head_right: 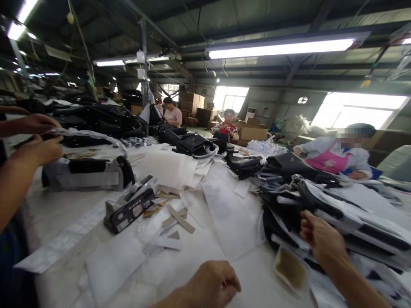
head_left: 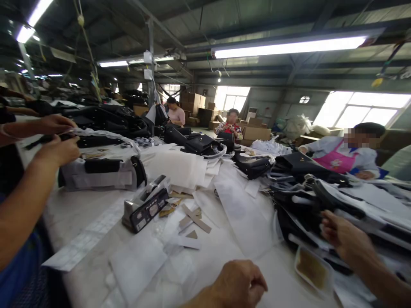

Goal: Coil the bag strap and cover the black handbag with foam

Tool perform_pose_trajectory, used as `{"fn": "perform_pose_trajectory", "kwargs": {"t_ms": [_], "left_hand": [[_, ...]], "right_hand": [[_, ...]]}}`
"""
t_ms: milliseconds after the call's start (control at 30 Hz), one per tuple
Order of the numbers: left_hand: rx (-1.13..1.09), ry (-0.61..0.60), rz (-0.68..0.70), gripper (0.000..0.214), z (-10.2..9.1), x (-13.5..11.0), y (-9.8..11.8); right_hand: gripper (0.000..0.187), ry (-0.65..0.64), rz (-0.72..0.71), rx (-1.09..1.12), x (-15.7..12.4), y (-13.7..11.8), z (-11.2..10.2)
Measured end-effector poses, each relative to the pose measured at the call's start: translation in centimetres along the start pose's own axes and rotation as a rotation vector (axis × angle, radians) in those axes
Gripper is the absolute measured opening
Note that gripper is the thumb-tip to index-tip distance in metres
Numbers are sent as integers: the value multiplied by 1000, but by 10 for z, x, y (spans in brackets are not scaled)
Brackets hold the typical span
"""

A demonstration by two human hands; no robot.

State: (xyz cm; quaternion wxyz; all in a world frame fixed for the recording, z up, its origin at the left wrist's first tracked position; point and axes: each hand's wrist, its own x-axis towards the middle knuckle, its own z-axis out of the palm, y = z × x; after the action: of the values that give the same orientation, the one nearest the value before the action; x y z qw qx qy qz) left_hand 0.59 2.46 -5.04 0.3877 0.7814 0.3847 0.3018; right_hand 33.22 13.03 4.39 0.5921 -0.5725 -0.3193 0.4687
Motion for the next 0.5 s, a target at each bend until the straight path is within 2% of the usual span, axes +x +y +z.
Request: {"fn": "perform_pose_trajectory", "kwargs": {"t_ms": [33, 100, 133, 233, 300, 367, 433, 500], "left_hand": [[18, -8, -10, 21, 0, 1, -6], [33, -31, -36, 23, 2, 4, -18], [28, -38, -42, 24, 3, 6, -23], [-10, -66, -64, 26, 4, 12, -34], [-49, -78, -103, 20, 4, 15, -36], [-97, -46, -146, 11, 2, 16, -36], [-129, 27, -175, 15, -1, 12, -35], [-129, 95, -198, 23, -8, 6, -34]], "right_hand": [[39, 45, -46, -71, -7, 2, 27], [36, -62, -84, -236, -24, 8, 82], [35, -143, -77, -327, -33, 12, 107], [34, -501, -22, -532, -57, 32, 171], [31, -749, 17, -691, -63, 46, 203], [26, -894, -57, -878, -61, 53, 229], [24, -873, -262, -1049, -51, 52, 255], [24, -750, -457, -1135, -34, 42, 282]]}}
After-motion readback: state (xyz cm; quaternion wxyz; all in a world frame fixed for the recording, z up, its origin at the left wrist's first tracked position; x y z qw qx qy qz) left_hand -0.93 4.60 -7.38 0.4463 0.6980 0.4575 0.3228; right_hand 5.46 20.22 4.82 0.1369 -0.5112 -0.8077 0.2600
